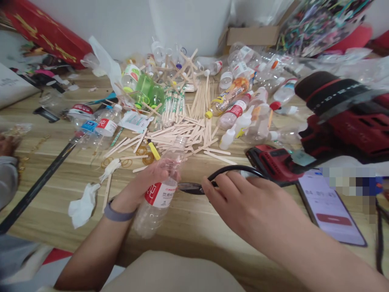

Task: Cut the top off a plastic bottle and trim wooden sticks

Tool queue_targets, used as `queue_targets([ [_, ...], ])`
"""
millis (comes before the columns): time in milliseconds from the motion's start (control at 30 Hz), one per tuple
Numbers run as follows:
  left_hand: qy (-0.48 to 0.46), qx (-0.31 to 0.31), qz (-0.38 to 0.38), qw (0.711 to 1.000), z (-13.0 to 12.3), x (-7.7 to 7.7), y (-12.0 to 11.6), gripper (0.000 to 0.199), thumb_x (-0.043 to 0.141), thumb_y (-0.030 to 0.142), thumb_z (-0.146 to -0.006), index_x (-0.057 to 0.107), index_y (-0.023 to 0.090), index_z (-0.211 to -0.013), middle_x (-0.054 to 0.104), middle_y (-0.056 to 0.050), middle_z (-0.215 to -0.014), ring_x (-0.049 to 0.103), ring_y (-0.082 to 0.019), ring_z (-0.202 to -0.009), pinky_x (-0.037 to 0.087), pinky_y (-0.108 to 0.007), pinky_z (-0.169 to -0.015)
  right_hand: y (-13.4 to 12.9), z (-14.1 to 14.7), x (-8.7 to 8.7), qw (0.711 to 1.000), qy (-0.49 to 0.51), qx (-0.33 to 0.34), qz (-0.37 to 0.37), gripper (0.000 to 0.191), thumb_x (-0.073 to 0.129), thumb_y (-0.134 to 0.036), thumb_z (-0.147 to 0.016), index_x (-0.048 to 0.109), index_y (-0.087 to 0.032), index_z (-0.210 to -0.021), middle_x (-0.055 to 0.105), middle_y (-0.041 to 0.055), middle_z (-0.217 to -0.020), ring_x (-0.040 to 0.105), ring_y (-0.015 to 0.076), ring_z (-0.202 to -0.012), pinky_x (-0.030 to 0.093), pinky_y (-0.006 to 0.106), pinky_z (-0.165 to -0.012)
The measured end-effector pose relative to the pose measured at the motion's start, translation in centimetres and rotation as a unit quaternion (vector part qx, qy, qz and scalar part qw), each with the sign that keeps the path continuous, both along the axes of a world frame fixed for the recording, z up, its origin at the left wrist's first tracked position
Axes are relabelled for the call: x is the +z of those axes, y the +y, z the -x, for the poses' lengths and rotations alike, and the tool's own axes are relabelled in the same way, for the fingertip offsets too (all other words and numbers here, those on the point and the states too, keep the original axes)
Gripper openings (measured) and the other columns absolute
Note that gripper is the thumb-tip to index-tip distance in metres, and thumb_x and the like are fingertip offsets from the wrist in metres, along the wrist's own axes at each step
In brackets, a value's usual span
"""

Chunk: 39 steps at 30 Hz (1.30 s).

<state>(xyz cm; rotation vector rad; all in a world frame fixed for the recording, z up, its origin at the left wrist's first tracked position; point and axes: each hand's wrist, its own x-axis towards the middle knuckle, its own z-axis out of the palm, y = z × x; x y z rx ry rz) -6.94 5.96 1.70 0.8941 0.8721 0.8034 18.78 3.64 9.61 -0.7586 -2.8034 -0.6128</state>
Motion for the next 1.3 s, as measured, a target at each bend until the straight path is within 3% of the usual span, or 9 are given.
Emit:
queue_targets([
  [133, -0.001, 0.011, 0.021, 1.000, -0.3, -0.1, 0.2, 0.051, 0.080, 0.050, -0.069, 0.060, 0.018, -0.104, 0.068, -0.003, -0.086, 0.062, -0.017, -0.074, 0.047, -0.028, -0.067, 0.0, 0.3, 0.4, 1.000, 0.000, 0.007, -0.024, 0.048, 0.025, 0.003, -0.089, 0.067, -0.012, -0.106, 0.065, 0.0071, -0.067, 0.058, 0.0216, -0.056, 0.034, 0.032, -0.043],
  [300, 0.027, -0.012, -0.005, 1.000, -0.5, -0.3, 0.4, 0.041, 0.079, 0.051, -0.069, 0.065, 0.016, -0.088, 0.067, -0.002, -0.079, 0.059, -0.015, -0.069, 0.044, -0.027, -0.064, 0.1, 0.7, 1.2, 1.000, 0.016, 0.016, 0.004, 0.049, 0.027, 0.004, -0.086, 0.070, -0.017, -0.097, 0.062, 0.0083, -0.062, 0.054, 0.0225, -0.054, 0.028, 0.034, -0.044],
  [533, 0.068, -0.001, -0.005, 0.998, -0.9, 0.4, 0.1, 0.033, 0.073, 0.048, -0.074, 0.065, 0.017, -0.085, 0.065, -0.001, -0.077, 0.058, -0.014, -0.066, 0.043, -0.026, -0.061, 0.1, 1.2, 1.4, 0.999, -0.024, 0.022, -0.023, 0.051, 0.028, 0.008, -0.082, 0.072, -0.017, -0.093, 0.062, 0.0089, -0.063, 0.051, 0.0230, -0.056, 0.027, 0.035, -0.047],
  [667, 0.115, -0.012, -0.037, 0.993, -1.2, 0.8, 0.1, 0.025, 0.070, 0.040, -0.076, 0.065, 0.017, -0.082, 0.065, 0.000, -0.076, 0.057, -0.014, -0.065, 0.043, -0.026, -0.062, 0.1, 1.8, 1.3, 0.998, -0.062, 0.011, -0.008, 0.037, 0.043, 0.005, -0.077, 0.070, -0.021, -0.082, 0.058, 0.0075, -0.064, 0.048, 0.0231, -0.057, 0.026, 0.036, -0.050],
  [800, 0.102, -0.027, -0.029, 0.994, -1.3, 1.2, -0.1, 0.025, 0.070, 0.039, -0.077, 0.065, 0.017, -0.087, 0.065, 0.001, -0.076, 0.058, -0.014, -0.066, 0.043, -0.025, -0.062, 0.9, 2.1, 1.2, 0.996, -0.086, 0.036, 0.004, 0.024, 0.056, -0.001, -0.070, 0.068, -0.020, -0.079, 0.058, 0.0059, -0.065, 0.050, 0.0225, -0.057, 0.023, 0.035, -0.047],
  [967, 0.083, -0.057, -0.020, 0.995, -0.7, 1.5, -0.2, 0.033, 0.077, 0.040, -0.072, 0.065, 0.016, -0.091, 0.069, -0.001, -0.080, 0.060, -0.015, -0.070, 0.046, -0.027, -0.065, 3.0, 1.2, 1.1, 0.991, -0.087, 0.075, 0.066, 0.026, 0.058, -0.001, -0.072, 0.067, -0.020, -0.087, 0.063, 0.0025, -0.069, 0.059, 0.0211, -0.060, 0.028, 0.032, -0.048],
  [1033, 0.049, -0.071, -0.025, 0.996, -0.3, 1.3, -0.1, 0.040, 0.079, 0.044, -0.070, 0.066, 0.015, -0.095, 0.069, -0.002, -0.081, 0.062, -0.016, -0.072, 0.047, -0.029, -0.067, 3.7, 0.4, 0.9, 0.986, -0.068, 0.086, 0.124, 0.027, 0.058, -0.003, -0.076, 0.068, -0.021, -0.094, 0.065, 0.0012, -0.073, 0.062, 0.0200, -0.061, 0.032, 0.031, -0.048],
  [1167, -0.058, -0.109, -0.027, 0.992, 0.1, 0.3, -0.1, 0.051, 0.081, 0.049, -0.068, 0.066, 0.017, -0.105, 0.069, -0.005, -0.088, 0.063, -0.019, -0.079, 0.048, -0.029, -0.070, 4.4, -1.0, 0.4, 0.951, -0.009, 0.091, 0.296, 0.040, 0.059, -0.008, -0.079, 0.066, -0.024, -0.115, 0.068, 0.0003, -0.085, 0.065, 0.0170, -0.064, 0.043, 0.028, -0.055],
  [1300, -0.129, -0.099, 0.005, 0.987, -0.1, 0.2, -0.5, 0.058, 0.084, 0.051, -0.065, 0.066, 0.017, -0.108, 0.065, -0.006, -0.089, 0.061, -0.018, -0.078, 0.048, -0.028, -0.069, 3.9, -1.6, -0.9, 0.914, 0.068, 0.079, 0.392, 0.047, 0.059, -0.008, -0.079, 0.065, -0.026, -0.122, 0.067, 0.0014, -0.085, 0.063, 0.0155, -0.065, 0.043, 0.024, -0.056],
])
